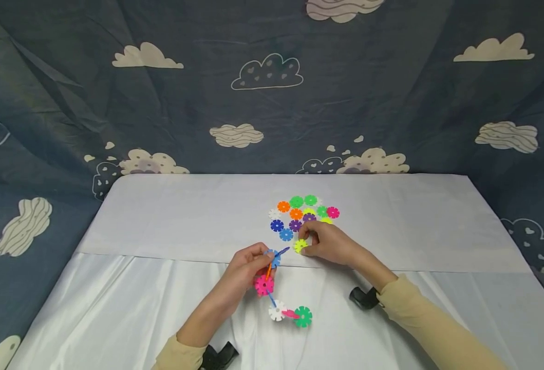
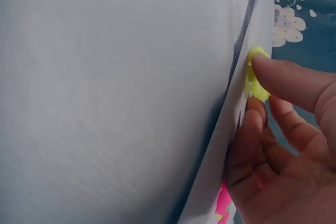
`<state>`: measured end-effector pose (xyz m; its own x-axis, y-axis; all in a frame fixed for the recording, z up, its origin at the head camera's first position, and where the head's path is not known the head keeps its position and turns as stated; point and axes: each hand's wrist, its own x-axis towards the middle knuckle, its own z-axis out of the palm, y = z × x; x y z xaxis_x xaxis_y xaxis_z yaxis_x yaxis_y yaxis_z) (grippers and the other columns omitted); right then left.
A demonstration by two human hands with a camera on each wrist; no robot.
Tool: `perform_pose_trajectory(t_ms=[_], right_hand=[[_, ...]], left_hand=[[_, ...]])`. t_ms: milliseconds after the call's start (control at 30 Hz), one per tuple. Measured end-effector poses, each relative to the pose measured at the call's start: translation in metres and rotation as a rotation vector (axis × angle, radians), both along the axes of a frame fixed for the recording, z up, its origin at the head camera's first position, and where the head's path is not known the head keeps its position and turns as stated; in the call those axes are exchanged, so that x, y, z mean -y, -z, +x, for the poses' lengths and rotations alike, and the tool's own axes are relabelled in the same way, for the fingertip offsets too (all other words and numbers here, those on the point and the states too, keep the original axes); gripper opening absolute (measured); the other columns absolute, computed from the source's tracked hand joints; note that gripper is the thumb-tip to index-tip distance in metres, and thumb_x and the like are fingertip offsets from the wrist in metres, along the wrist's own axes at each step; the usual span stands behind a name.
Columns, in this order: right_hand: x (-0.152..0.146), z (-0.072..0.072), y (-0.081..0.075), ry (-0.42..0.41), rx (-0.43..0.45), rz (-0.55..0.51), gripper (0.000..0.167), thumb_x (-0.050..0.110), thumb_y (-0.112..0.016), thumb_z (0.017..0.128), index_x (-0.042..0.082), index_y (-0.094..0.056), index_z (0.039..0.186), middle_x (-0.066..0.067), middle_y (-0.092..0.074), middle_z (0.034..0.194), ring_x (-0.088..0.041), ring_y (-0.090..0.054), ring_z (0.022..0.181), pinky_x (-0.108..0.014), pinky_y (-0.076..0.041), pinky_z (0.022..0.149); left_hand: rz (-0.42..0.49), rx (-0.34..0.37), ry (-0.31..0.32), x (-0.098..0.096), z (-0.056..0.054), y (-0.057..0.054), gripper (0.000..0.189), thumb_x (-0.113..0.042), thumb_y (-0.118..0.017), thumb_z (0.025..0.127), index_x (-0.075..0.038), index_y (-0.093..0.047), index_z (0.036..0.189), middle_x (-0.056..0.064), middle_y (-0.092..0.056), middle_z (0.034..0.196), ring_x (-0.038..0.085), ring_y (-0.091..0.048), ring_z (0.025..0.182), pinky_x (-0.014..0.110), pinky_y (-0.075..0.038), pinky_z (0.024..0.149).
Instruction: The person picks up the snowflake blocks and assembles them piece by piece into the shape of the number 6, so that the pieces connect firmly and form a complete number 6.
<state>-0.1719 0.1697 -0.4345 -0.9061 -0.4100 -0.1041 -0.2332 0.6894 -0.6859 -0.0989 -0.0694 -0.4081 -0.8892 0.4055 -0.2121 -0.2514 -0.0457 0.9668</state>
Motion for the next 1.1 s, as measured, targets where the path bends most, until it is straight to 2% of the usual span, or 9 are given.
perform_pose_trajectory(t_ms=[200, 367, 600, 767, 933, 1100], right_hand=[[0.0, 0.013, -0.005, 0.042, -0.025, -0.038, 0.021, 0.002, -0.076, 0.084, 0.012, -0.063, 0.097, 0.0, -0.058, 0.084, -0.019, -0.054, 0.08, -0.029, -0.05, 0.072], [-0.001, 0.031, -0.015, 0.132, -0.038, -0.105, 0.02, 0.004, -0.075, 0.086, 0.013, -0.068, 0.102, 0.001, -0.062, 0.088, -0.019, -0.057, 0.081, -0.028, -0.053, 0.071], [0.003, 0.06, -0.035, 0.252, -0.074, -0.268, 0.02, 0.007, -0.074, 0.088, 0.013, -0.069, 0.107, -0.001, -0.065, 0.093, -0.019, -0.061, 0.083, -0.027, -0.055, 0.073], [0.007, 0.079, -0.043, 0.289, -0.025, -0.415, 0.018, 0.011, -0.069, 0.092, 0.011, -0.069, 0.11, -0.006, -0.064, 0.093, -0.029, -0.062, 0.085, -0.033, -0.056, 0.075], [0.012, 0.088, -0.044, 0.286, -0.007, -0.546, 0.02, 0.011, -0.069, 0.093, 0.007, -0.067, 0.113, -0.012, -0.063, 0.092, -0.041, -0.064, 0.082, -0.037, -0.057, 0.075], [0.016, 0.088, -0.041, 0.296, -0.007, -0.573, 0.021, 0.014, -0.069, 0.094, 0.008, -0.067, 0.114, -0.012, -0.063, 0.09, -0.041, -0.064, 0.08, -0.031, -0.057, 0.074]], left_hand=[[-0.012, -0.005, 0.001, -0.001, -0.001, 0.0, 0.02, -0.019, -0.052, 0.102, -0.001, -0.052, 0.093, 0.005, -0.057, 0.071, 0.014, -0.05, 0.058, 0.024, -0.042, 0.058], [-0.007, -0.012, 0.001, -0.001, -0.002, 0.0, 0.02, -0.019, -0.053, 0.101, -0.001, -0.053, 0.092, 0.005, -0.058, 0.073, 0.014, -0.049, 0.06, 0.024, -0.041, 0.057], [-0.011, -0.016, -0.001, -0.002, -0.001, 0.001, 0.021, -0.02, -0.054, 0.101, -0.001, -0.054, 0.092, 0.006, -0.059, 0.074, 0.014, -0.05, 0.061, 0.024, -0.041, 0.058], [-0.015, -0.027, 0.011, -0.001, 0.0, 0.0, 0.021, -0.02, -0.055, 0.101, -0.001, -0.055, 0.092, 0.006, -0.059, 0.074, 0.015, -0.05, 0.063, 0.025, -0.041, 0.063], [-0.01, -0.03, 0.029, 0.0, 0.001, -0.001, 0.022, -0.022, -0.055, 0.101, -0.001, -0.055, 0.093, 0.006, -0.059, 0.074, 0.015, -0.052, 0.064, 0.026, -0.043, 0.065], [-0.016, -0.037, 0.05, 0.0, 0.001, -0.001, 0.023, -0.022, -0.055, 0.101, -0.001, -0.055, 0.093, 0.007, -0.06, 0.075, 0.016, -0.053, 0.066, 0.026, -0.043, 0.067]])
